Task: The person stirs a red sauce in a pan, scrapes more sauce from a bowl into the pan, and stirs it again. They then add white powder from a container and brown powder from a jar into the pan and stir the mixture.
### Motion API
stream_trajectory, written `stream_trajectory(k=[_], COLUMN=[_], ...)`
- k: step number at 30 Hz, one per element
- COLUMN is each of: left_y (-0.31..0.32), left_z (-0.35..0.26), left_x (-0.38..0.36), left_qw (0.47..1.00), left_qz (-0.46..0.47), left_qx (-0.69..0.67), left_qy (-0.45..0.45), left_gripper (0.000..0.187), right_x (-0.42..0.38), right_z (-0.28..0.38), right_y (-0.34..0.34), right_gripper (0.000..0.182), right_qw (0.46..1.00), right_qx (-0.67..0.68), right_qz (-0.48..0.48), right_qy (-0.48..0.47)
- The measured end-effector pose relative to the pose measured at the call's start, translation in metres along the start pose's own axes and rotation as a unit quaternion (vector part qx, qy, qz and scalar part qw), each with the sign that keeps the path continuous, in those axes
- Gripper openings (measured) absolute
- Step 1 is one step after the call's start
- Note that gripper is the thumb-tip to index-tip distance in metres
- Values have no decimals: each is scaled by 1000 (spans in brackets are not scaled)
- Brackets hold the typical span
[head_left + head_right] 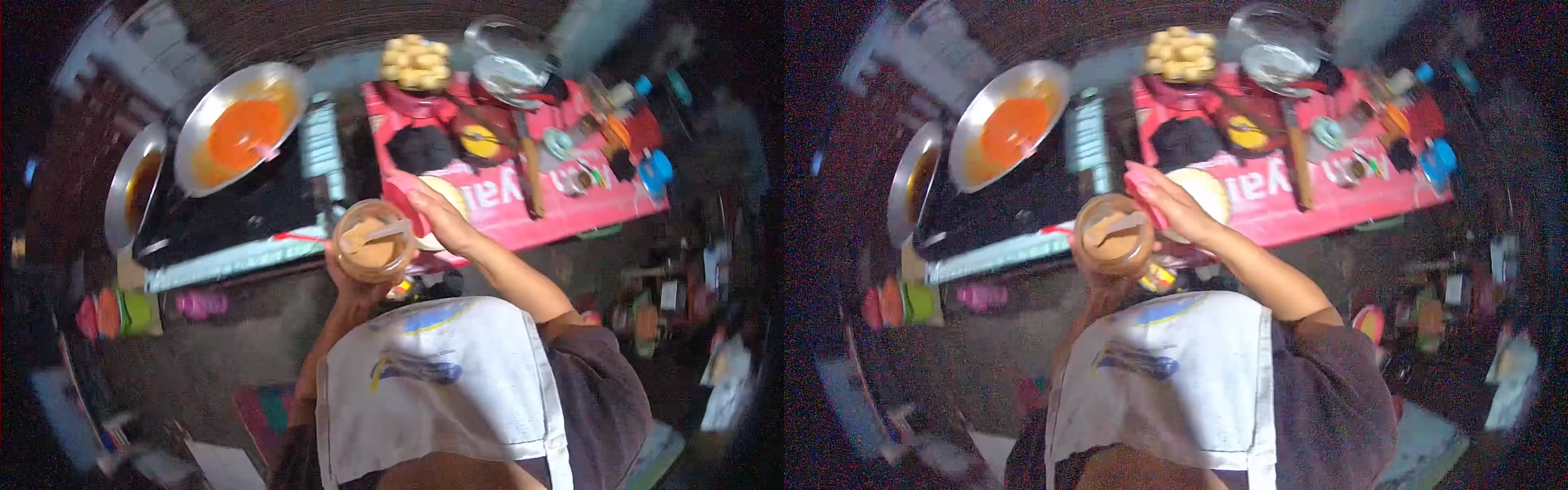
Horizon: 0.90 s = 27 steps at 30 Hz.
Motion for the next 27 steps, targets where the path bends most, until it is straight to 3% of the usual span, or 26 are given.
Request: stream_trajectory(k=[2, 4, 6, 8, 10, 12, 13, 16, 18, 20, 22, 25, 27], left_y=[20, 24, 58, 60, 82, 107, 120, 169, 175, 196, 188, 181, 181], left_z=[30, 60, 84, 124, 155, 185, 199, 233, 254, 255, 259, 268, 267], left_x=[6, 24, 31, 37, 53, 70, 77, 102, 115, 117, 115, 112, 115], left_qw=[998, 993, 988, 975, 971, 968, 955, 933, 933, 917, 909, 899, 899], left_qz=[1, 56, 105, -16, -26, 45, 80, 135, 142, 241, 236, 228, 233], left_qx=[26, 76, 100, 121, 111, 88, 75, 101, 68, 161, 175, 169, 188], left_qy=[-65, -65, -44, -187, -208, -231, -274, -318, -325, -275, -296, -333, -320], left_gripper=[91, 86, 82, 78, 80, 80, 78, 73, 71, 71, 70, 66, 67], right_x=[-19, -44, -67, -88, -103, -118, -127, -144, -163, -164, -165, -148, -131], right_z=[46, 67, 81, 87, 93, 103, 120, 147, 176, 205, 213, 192, 164], right_y=[-24, -33, -50, -76, -112, -149, -163, -238, -288, -342, -407, -487, -520], right_gripper=[54, 68, 69, 68, 67, 64, 65, 65, 67, 71, 72, 69, 68], right_qw=[953, 897, 863, 854, 844, 844, 850, 849, 727, 680, 665, 641, 669], right_qx=[-223, -409, -478, -504, -527, -519, -491, -483, -608, -629, -602, -599, -595], right_qz=[77, 101, 74, 35, -3, -38, -43, -115, -243, -338, -411, -441, -424], right_qy=[-192, -137, -147, -123, -97, -127, -185, -180, -209, -167, -165, -188, -140])
Point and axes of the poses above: each hand's wrist, its own x-axis towards the middle knuckle, its own y-axis out of the palm, z = x × y, the point moved 7 cm from there along x, towards the middle knuckle, and after that the axes turned 14 degrees about x, right-handed, at the moved point
